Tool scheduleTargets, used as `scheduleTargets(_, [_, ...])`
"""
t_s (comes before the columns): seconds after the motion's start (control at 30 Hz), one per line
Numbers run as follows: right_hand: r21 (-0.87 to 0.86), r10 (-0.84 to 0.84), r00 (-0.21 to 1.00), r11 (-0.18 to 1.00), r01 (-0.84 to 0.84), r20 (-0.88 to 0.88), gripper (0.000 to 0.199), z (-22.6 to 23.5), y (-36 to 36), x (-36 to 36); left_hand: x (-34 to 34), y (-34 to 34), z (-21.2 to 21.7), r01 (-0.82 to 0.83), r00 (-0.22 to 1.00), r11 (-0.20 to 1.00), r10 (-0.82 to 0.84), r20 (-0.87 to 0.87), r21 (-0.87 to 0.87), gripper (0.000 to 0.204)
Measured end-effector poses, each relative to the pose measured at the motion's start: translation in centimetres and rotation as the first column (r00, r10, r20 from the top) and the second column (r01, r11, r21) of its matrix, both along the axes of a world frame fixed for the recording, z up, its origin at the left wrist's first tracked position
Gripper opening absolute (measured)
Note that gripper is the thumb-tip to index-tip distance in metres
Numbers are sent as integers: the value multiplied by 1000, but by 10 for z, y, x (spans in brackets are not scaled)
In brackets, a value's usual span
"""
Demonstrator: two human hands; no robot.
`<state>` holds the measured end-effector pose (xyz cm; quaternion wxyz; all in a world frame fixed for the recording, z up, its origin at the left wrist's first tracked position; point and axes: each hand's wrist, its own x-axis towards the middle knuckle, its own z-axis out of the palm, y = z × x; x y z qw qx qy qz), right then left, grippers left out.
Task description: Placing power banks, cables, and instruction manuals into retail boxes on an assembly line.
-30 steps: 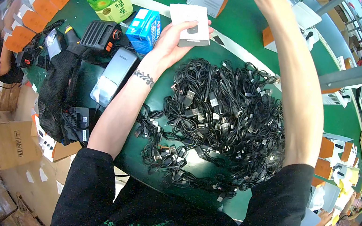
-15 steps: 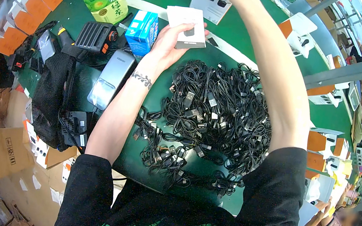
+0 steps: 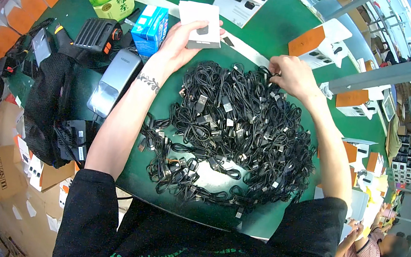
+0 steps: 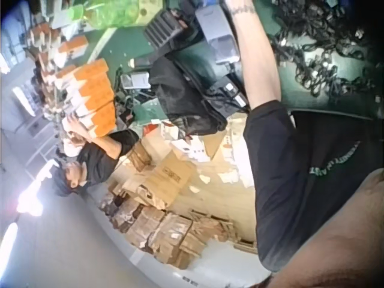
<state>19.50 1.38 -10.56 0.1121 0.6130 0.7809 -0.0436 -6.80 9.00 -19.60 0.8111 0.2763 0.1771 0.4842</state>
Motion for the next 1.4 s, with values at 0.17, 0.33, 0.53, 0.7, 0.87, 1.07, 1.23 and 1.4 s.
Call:
scheduleTargets(0.17, [196,-65,940,971,137,-335,22,40,18,-5,0,1,0,-2,1000,1000,2,-4,-3,40])
scheduleTargets(0.33, [666,246,925,746,10,-288,20,69,58,-40,2,1,-1,-5,1000,1000,5,-10,12,42])
scheduleTargets(0.53, [716,275,959,683,-141,-74,14,49,77,-69,1,-2,1,-12,1000,1000,12,-15,-27,43])
scheduleTargets(0.7, [819,209,977,552,-157,47,12,52,121,-43,1,3,5,-2,1000,1000,2,1,-22,33])
scheduleTargets(0.87, [590,110,947,759,-275,301,13,26,148,-30,2,3,1,1,1000,999,-2,-21,-37,41])
scheduleTargets(1.07, [449,26,937,873,-191,348,17,31,122,-42,-2,-2,5,38,999,999,-39,-22,-19,42])
scheduleTargets(1.23, [501,-94,952,863,-68,290,25,46,91,-54,-1,1,2,51,996,999,-50,74,-17,43])
scheduleTargets(1.4, [624,245,962,773,-117,-123,26,46,74,-84,-2,0,7,87,996,996,-87,-23,3,41])
